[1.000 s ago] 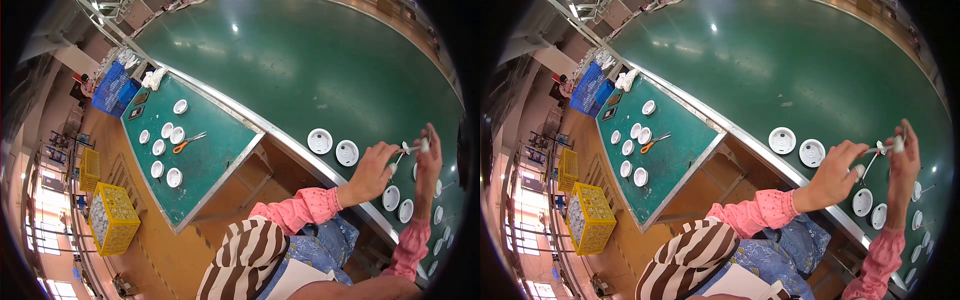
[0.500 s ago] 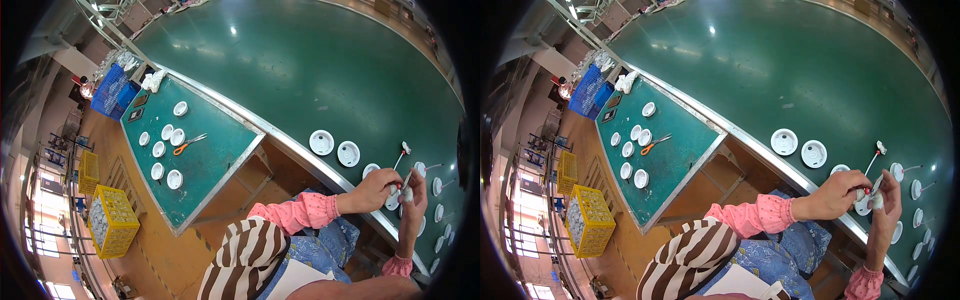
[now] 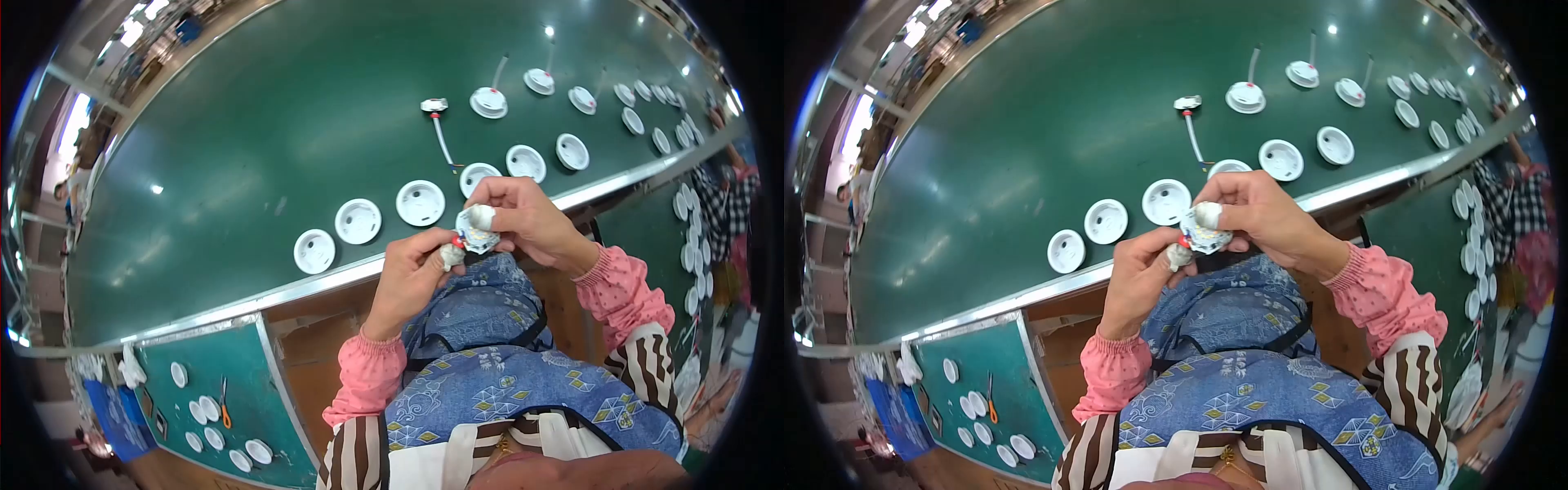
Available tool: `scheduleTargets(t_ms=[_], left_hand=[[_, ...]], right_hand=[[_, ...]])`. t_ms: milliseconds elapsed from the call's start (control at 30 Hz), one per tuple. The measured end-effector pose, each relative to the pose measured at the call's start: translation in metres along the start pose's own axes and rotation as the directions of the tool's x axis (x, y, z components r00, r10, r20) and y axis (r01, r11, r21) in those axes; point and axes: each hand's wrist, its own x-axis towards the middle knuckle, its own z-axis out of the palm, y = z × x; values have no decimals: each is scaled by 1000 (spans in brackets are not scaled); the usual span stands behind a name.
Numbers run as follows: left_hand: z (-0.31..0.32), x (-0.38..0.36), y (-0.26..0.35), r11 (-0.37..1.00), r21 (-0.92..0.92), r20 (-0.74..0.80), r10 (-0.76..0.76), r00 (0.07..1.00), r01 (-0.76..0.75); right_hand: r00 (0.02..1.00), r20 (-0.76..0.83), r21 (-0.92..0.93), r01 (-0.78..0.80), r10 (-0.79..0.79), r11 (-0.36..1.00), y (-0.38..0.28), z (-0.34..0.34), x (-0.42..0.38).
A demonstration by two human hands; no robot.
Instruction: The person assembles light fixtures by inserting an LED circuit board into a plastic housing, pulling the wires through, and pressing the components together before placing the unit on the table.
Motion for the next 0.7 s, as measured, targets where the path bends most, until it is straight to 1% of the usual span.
scheduleTargets(t_ms=[33,67,100,133,233,333,433,467,567,600,667,700], left_hand=[[4,3,-3,978,162,-30,142,989,-135],[9,5,-6,910,323,-40,289,956,-262],[13,7,-5,799,474,-30,434,900,-369],[16,6,-1,693,628,-31,478,878,-355],[25,10,-4,630,693,-18,500,866,-350],[22,15,-3,691,625,72,411,909,-363],[25,18,-6,846,469,60,256,965,-254],[25,18,-4,907,399,73,114,991,-134],[25,19,1,947,321,141,-85,986,36],[28,19,2,955,289,136,-105,985,62],[30,17,0,927,355,88,-162,983,121],[32,21,-2,913,387,98,-175,980,125]], right_hand=[[1000,-5,50,-22,23,998,1,-1,-1],[999,-14,106,-33,35,994,5,-4,-2],[999,-23,143,-41,45,989,8,-6,-3],[998,-31,179,-50,56,983,10,-8,-4],[997,-43,232,-52,64,971,20,-10,-7],[997,-44,228,-56,67,972,24,-13,-11],[995,-83,192,-34,51,981,26,-16,-16],[994,-99,196,-27,48,980,25,-16,-19],[999,-44,227,9,1,974,35,-26,-24],[1000,-21,254,6,0,967,33,-30,-26],[999,-36,330,-3,16,944,34,-32,-27],[997,-73,357,21,5,934,30,-37,-27]])
